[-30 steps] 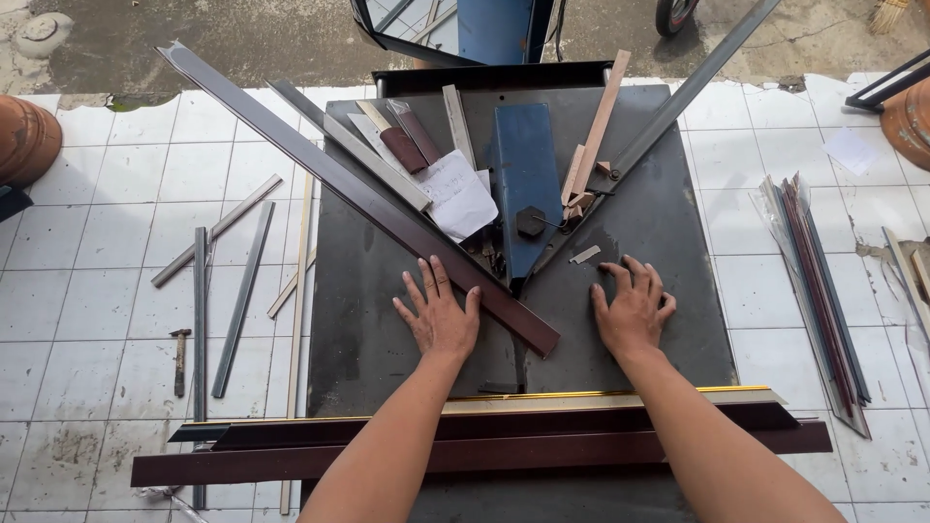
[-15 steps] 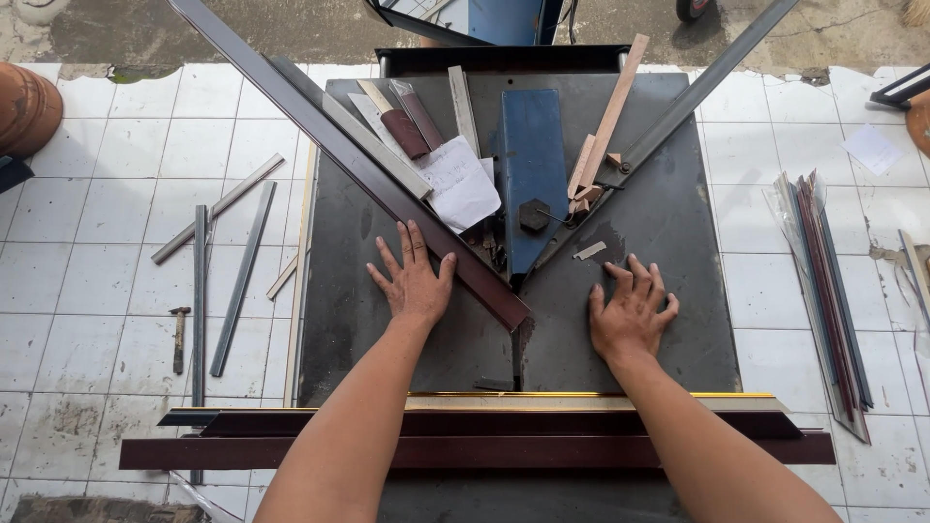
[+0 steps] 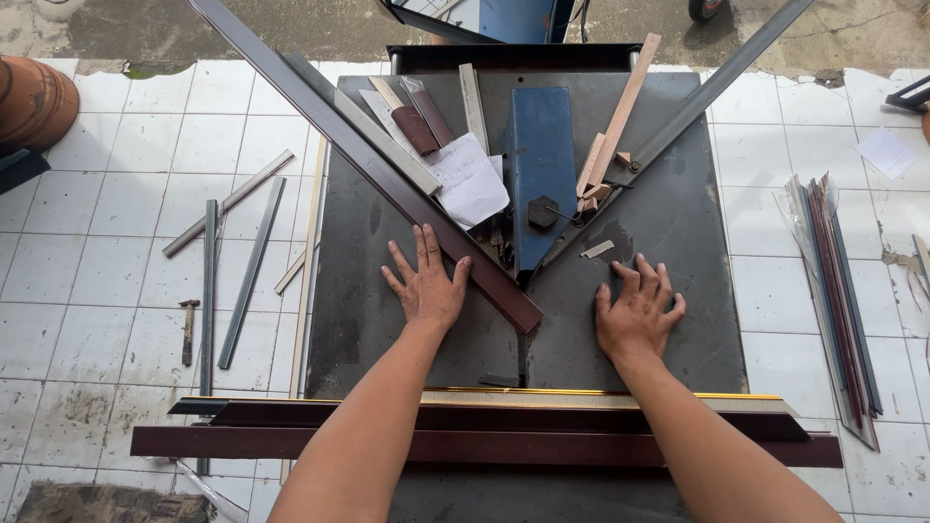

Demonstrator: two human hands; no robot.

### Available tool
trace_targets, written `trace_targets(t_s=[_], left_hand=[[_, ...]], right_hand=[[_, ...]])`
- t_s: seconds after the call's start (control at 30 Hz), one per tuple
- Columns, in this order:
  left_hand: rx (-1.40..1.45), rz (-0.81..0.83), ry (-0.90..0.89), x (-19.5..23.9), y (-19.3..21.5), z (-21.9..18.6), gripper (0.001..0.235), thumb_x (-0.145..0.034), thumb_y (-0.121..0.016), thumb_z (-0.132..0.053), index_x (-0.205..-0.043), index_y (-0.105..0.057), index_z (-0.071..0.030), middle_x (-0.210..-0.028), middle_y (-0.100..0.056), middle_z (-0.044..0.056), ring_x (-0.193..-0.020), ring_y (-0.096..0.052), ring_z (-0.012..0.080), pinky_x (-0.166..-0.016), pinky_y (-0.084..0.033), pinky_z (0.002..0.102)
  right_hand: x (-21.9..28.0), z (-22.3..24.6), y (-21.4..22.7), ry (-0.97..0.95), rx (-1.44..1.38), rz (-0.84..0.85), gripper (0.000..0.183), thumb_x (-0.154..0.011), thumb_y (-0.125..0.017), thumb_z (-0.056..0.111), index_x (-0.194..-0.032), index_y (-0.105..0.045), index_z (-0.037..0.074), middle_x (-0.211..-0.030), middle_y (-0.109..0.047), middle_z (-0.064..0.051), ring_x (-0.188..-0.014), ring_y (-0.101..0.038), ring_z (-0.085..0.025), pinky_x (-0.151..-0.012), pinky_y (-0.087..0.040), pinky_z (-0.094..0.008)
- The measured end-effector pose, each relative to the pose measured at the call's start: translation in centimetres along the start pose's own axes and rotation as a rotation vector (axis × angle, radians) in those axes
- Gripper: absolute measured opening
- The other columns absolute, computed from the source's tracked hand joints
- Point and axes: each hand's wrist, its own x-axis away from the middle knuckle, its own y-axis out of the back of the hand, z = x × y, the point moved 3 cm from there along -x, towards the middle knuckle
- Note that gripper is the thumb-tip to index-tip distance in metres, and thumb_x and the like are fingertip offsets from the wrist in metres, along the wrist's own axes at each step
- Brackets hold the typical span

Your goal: The person is measuring and marking wooden frame pieces on a miter cutting jig in preparation for cutting.

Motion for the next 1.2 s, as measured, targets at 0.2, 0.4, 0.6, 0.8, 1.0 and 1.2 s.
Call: trace_targets(t_s=[0.2,0.4,0.6,0.8,1.0,1.2], left_hand=[[0.004,0.045,0.036,-0.2,0.2,-0.2,0.071,-0.088,-0.028,-0.055,-0.142,-0.001,-0.019,-0.149,0.002,-0.001,-0.132,0.008,0.0382,-0.103,0.003,0.058],[0.020,0.074,0.059,-1.7,0.5,-0.7,0.070,-0.089,-0.027,-0.055,-0.142,0.000,-0.020,-0.148,0.003,-0.001,-0.133,0.009,0.0366,-0.103,0.004,0.058],[0.038,0.069,0.056,-5.9,1.8,-2.2,0.068,-0.089,-0.029,-0.054,-0.142,-0.003,-0.019,-0.149,0.000,0.000,-0.133,0.006,0.0371,-0.103,0.001,0.059],[0.008,0.055,0.077,-9.2,1.5,-3.1,0.068,-0.089,-0.030,-0.054,-0.142,-0.005,-0.021,-0.148,-0.003,-0.001,-0.134,0.003,0.0363,-0.102,-0.002,0.061],[0.022,0.086,0.068,-6.1,2.0,-2.8,0.067,-0.089,-0.028,-0.054,-0.142,-0.004,-0.020,-0.149,-0.002,0.002,-0.133,0.004,0.0377,-0.102,-0.001,0.062],[-0.002,0.123,0.070,-2.1,1.5,-1.4,0.068,-0.089,-0.028,-0.055,-0.142,-0.003,-0.021,-0.149,0.000,0.003,-0.133,0.004,0.0382,-0.101,-0.003,0.062]], right_hand=[[0.0,-0.2,-0.5,0.005,0.012,-0.005,0.027,-0.089,-0.036,0.038,-0.113,-0.035,0.027,-0.131,-0.026,-0.003,-0.130,-0.018,-0.029,-0.093,-0.014,-0.059],[-1.7,-0.2,-1.0,-0.018,-0.002,0.000,0.026,-0.090,-0.036,0.041,-0.112,-0.036,0.027,-0.130,-0.027,-0.002,-0.130,-0.018,-0.028,-0.094,-0.013,-0.059],[-6.4,0.7,-1.9,-0.010,-0.016,-0.018,0.025,-0.091,-0.036,0.042,-0.112,-0.037,0.027,-0.129,-0.028,-0.002,-0.129,-0.018,-0.028,-0.093,-0.012,-0.059],[-9.2,1.3,-2.0,0.005,-0.031,-0.036,0.026,-0.091,-0.038,0.041,-0.112,-0.038,0.026,-0.129,-0.029,-0.004,-0.129,-0.020,-0.028,-0.093,-0.013,-0.059],[-6.6,1.1,-1.1,-0.034,0.002,-0.013,0.026,-0.091,-0.038,0.042,-0.111,-0.039,0.027,-0.129,-0.031,-0.003,-0.129,-0.021,-0.026,-0.094,-0.013,-0.057],[-2.2,0.9,1.0,-0.056,-0.001,0.007,0.026,-0.089,-0.046,0.041,-0.110,-0.045,0.026,-0.125,-0.036,-0.002,-0.126,-0.026,-0.024,-0.094,-0.016,-0.054]])
